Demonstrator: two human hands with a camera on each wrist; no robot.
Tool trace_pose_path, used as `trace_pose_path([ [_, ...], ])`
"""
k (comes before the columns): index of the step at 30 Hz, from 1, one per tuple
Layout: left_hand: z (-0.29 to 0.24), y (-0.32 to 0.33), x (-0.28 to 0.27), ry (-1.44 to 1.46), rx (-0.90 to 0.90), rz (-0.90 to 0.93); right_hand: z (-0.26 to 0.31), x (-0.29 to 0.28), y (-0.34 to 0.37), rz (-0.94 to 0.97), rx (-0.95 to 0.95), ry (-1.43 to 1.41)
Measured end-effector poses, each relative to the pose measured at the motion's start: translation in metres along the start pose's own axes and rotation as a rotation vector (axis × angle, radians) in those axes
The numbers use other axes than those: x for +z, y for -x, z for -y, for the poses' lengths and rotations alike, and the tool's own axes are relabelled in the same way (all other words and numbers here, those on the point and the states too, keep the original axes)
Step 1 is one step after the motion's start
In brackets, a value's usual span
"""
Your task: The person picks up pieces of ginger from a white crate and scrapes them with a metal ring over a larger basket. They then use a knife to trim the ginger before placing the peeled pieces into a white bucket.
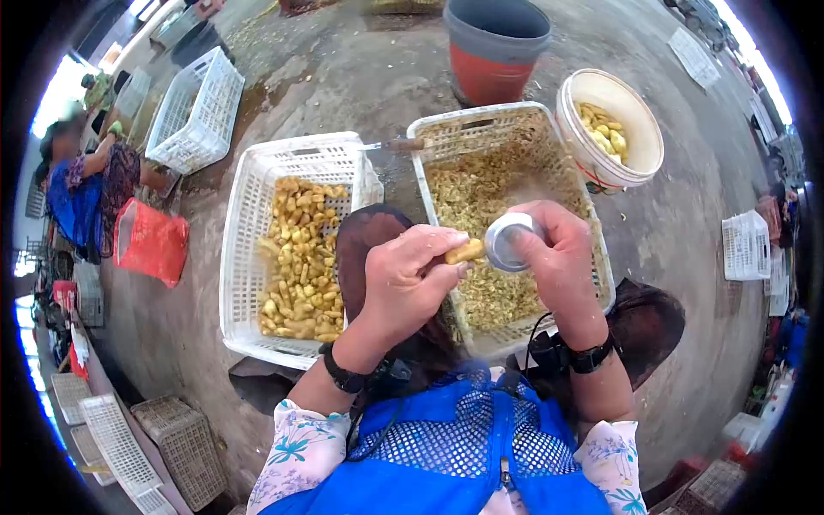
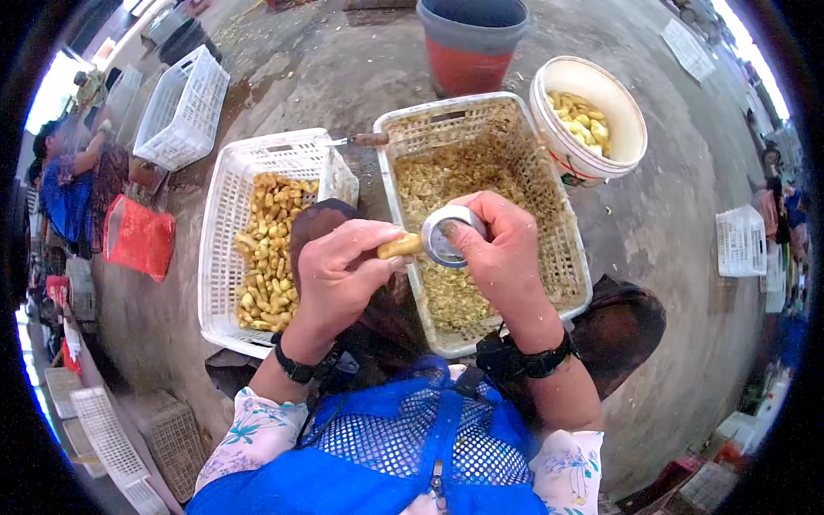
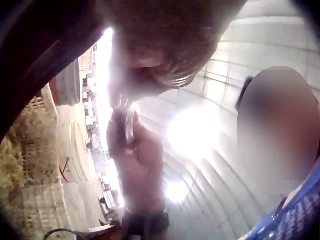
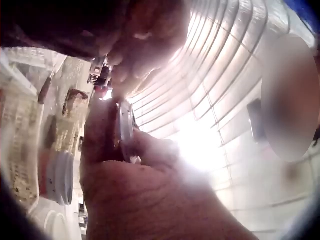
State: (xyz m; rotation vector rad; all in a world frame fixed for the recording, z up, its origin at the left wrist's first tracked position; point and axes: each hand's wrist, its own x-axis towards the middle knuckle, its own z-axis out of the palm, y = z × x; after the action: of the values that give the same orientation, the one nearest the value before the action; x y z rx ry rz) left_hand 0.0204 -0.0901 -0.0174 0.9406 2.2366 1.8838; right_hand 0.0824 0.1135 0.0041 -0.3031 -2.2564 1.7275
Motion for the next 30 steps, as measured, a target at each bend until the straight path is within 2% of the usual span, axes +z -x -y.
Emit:
trace_pose_path([
  [5, -0.007, -0.008, 0.029, 0.292, -0.257, 0.084, -0.001, -0.03, 0.008, -0.073, -0.01, 0.021],
  [6, -0.008, -0.011, 0.035, 0.295, -0.206, 0.132, -0.001, -0.036, 0.009, -0.084, -0.026, 0.032],
  [9, -0.018, -0.024, 0.053, 0.678, -0.444, 0.17, 0.002, -0.059, 0.007, -0.115, -0.081, 0.085],
  [13, -0.023, -0.04, 0.077, 0.745, -0.544, 0.218, 0.004, -0.082, 0.004, -0.148, -0.184, 0.185],
  [15, -0.022, -0.044, 0.088, 0.596, -0.511, 0.268, -0.003, -0.092, 0.002, -0.17, -0.233, 0.246],
  [18, -0.015, -0.047, 0.106, 0.428, -0.427, 0.247, -0.016, -0.103, 0.007, -0.139, -0.11, 0.161],
  [20, -0.003, -0.045, 0.116, 0.287, -0.319, 0.208, -0.025, -0.104, 0.011, -0.081, 0.0, 0.033],
  [23, 0.006, -0.042, 0.124, 0.037, -0.142, 0.183, -0.044, -0.092, 0.013, -0.108, -0.018, -0.16],
  [25, 0.012, -0.042, 0.127, -0.096, -0.045, 0.18, -0.056, -0.09, 0.011, -0.103, 0.007, -0.128],
  [29, 0.014, -0.041, 0.126, -0.137, 0.071, 0.202, -0.06, -0.087, 0.009, -0.112, 0.015, -0.025],
  [30, 0.014, -0.04, 0.125, -0.1, 0.02, 0.201, -0.058, -0.087, 0.01, -0.113, 0.032, -0.024],
])
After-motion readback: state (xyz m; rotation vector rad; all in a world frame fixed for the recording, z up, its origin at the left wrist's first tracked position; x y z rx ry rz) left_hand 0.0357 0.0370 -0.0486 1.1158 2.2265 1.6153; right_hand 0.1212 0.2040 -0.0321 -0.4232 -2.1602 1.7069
